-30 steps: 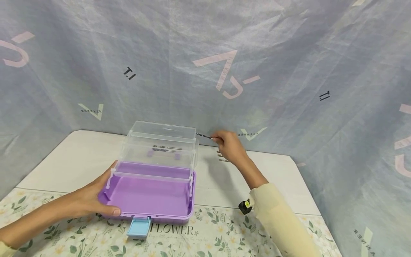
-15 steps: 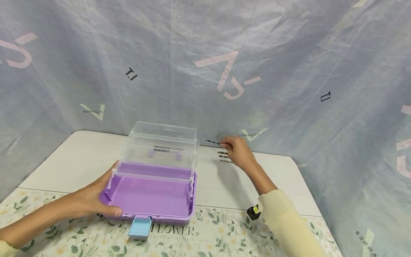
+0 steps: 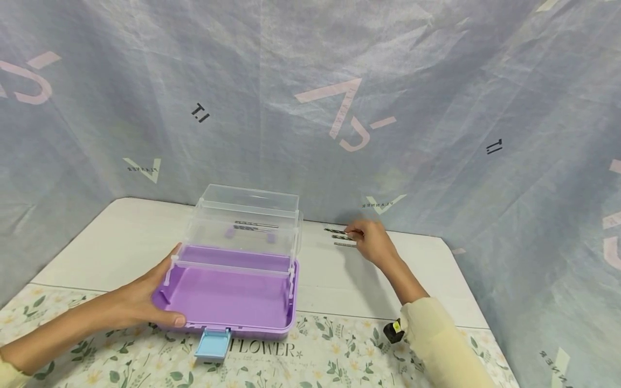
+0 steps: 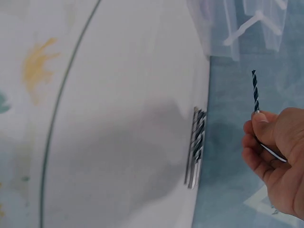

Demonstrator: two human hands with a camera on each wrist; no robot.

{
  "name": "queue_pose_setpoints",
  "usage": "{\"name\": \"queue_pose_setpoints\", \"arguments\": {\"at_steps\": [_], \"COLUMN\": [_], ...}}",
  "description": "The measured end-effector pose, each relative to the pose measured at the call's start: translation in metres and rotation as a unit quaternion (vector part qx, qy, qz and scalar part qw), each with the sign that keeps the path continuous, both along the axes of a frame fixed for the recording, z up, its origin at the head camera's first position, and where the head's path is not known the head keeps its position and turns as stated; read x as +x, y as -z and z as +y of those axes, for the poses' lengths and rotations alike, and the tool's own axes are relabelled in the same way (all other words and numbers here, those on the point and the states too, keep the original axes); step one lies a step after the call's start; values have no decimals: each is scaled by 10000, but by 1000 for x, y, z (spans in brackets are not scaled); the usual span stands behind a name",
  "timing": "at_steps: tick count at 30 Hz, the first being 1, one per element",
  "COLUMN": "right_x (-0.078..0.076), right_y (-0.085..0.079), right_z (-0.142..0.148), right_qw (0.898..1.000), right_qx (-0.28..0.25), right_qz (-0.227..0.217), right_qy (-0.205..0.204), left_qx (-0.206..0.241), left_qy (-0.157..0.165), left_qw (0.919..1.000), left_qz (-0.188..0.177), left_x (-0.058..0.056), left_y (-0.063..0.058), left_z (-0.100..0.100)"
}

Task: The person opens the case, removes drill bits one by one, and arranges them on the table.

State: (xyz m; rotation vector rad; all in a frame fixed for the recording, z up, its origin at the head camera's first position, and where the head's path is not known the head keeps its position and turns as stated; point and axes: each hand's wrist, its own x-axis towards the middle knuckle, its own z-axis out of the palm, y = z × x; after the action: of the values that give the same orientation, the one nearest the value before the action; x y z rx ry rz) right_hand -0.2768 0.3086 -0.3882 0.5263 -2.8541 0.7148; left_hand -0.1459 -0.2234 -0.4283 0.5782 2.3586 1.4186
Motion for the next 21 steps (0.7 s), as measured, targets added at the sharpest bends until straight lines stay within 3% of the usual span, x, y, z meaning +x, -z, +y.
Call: {"name": "queue_pose_setpoints", "arguments": {"at_steps": [14,21], "right_x": [5,6], "right_y": [30,43], "right_z": [23,28], "right_qw": [9990,9991], "right_qx": [217,330], "right_qz": [-175,-144], "right_qy": [348,227], "left_qx": [-43,42], "left_qy": [-39,-46], "left_qw": [10000,9999], "left_qz": [-52,-119], "left_x": [0,0], "left_y": [-1,-1], "left_z": [0,0]}}
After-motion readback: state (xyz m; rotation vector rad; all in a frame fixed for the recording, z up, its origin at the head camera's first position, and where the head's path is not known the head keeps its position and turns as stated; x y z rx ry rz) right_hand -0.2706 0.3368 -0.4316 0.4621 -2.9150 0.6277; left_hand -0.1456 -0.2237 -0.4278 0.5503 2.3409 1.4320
